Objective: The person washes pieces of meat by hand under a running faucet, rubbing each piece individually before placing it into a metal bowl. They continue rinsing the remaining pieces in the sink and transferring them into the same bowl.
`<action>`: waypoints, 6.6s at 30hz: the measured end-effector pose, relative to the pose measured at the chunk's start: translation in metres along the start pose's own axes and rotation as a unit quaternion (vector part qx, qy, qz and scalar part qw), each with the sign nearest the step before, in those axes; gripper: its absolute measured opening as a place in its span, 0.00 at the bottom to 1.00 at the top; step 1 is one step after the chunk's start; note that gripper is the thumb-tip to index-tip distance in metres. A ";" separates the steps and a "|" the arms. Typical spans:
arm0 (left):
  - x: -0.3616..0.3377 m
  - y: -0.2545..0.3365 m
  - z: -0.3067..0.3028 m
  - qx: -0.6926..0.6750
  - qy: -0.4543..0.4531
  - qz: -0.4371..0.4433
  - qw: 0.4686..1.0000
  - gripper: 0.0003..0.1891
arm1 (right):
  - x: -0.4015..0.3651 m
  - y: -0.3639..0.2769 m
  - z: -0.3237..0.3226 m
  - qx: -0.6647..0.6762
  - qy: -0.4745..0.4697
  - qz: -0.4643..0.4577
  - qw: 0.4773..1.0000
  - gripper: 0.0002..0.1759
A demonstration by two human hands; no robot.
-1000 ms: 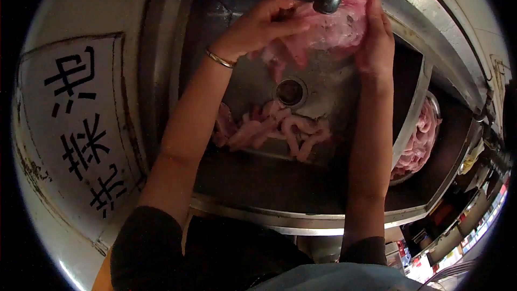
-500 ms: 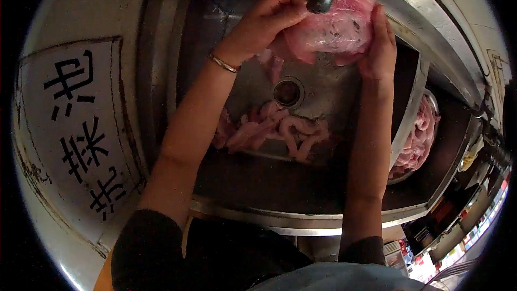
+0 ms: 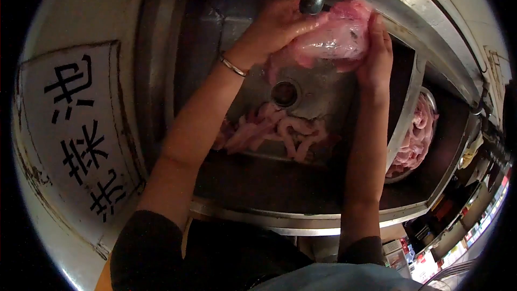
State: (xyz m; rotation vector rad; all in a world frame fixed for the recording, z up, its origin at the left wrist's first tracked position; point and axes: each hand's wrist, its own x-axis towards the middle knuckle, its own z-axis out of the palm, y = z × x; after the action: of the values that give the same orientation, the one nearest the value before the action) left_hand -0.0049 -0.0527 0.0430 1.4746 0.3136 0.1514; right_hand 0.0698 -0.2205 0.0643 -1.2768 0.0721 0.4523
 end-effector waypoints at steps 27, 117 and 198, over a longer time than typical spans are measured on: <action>-0.009 -0.006 0.011 0.081 0.088 0.081 0.990 0.12 | -0.028 0.033 0.035 -0.054 -0.128 0.026 0.990 0.14; -0.016 -0.044 0.031 -0.555 -0.041 -0.082 0.827 0.23 | -0.023 0.038 0.051 -0.118 -0.165 -0.092 0.975 0.10; -0.016 -0.094 -0.011 -0.529 0.008 -0.124 0.839 0.29 | -0.010 0.028 0.065 -0.028 -0.315 -0.099 0.944 0.11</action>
State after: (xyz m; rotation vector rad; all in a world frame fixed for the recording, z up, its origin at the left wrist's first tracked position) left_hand -0.0314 -0.0559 -0.0490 0.3210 0.3458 0.0973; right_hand 0.0378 -0.1566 0.0618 -1.1285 -0.6066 0.6715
